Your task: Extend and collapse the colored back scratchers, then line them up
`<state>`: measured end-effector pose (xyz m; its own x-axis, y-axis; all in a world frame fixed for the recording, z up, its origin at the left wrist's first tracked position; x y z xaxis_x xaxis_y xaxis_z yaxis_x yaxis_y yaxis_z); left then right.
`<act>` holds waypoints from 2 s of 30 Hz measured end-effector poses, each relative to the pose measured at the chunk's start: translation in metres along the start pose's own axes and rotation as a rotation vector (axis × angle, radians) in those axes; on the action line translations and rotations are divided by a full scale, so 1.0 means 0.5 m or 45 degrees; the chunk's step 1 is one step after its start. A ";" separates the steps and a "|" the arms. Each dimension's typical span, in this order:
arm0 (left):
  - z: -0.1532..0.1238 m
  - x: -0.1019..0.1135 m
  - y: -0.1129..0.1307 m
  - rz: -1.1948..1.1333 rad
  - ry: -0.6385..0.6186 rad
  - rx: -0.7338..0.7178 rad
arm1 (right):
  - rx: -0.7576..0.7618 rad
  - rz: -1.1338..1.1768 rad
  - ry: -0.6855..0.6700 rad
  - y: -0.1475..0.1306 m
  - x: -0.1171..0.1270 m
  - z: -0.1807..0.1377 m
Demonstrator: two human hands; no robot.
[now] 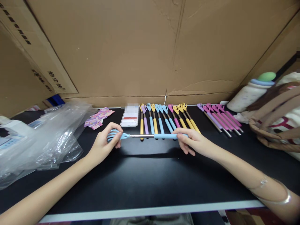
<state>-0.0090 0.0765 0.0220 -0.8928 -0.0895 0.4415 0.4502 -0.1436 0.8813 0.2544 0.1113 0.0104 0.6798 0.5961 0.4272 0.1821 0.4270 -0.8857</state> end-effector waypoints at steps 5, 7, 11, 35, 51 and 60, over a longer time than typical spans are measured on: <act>0.005 -0.009 -0.011 -0.045 -0.054 0.078 | 0.089 -0.152 0.008 -0.015 -0.002 -0.001; 0.006 -0.011 -0.012 -0.037 -0.064 0.092 | 0.112 -0.246 0.005 -0.022 -0.003 -0.002; 0.006 -0.014 -0.014 -0.030 -0.074 0.107 | 0.158 -0.460 0.010 -0.039 -0.004 -0.002; -0.005 -0.029 -0.007 -0.052 -0.070 0.137 | 0.887 -1.495 0.289 -0.133 -0.018 -0.036; -0.021 -0.022 0.013 -0.033 0.037 0.051 | 0.417 -0.938 0.096 -0.079 -0.005 -0.012; -0.023 -0.027 -0.007 0.079 0.021 0.100 | 0.129 -0.595 -0.039 -0.063 -0.014 0.000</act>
<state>0.0019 0.0669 0.0111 -0.8624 -0.1122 0.4936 0.5017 -0.0599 0.8630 0.2439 0.0936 0.0352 0.5205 0.3436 0.7817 0.3920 0.7171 -0.5763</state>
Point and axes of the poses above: each hand's wrist, its own z-axis towards the middle knuckle, its own x-axis out of the back of the hand, y = z × x, the point moved 8 cm from there along z, towards the middle knuckle, and after that the axes turned 13 degrees about x, right-handed, at the moved point
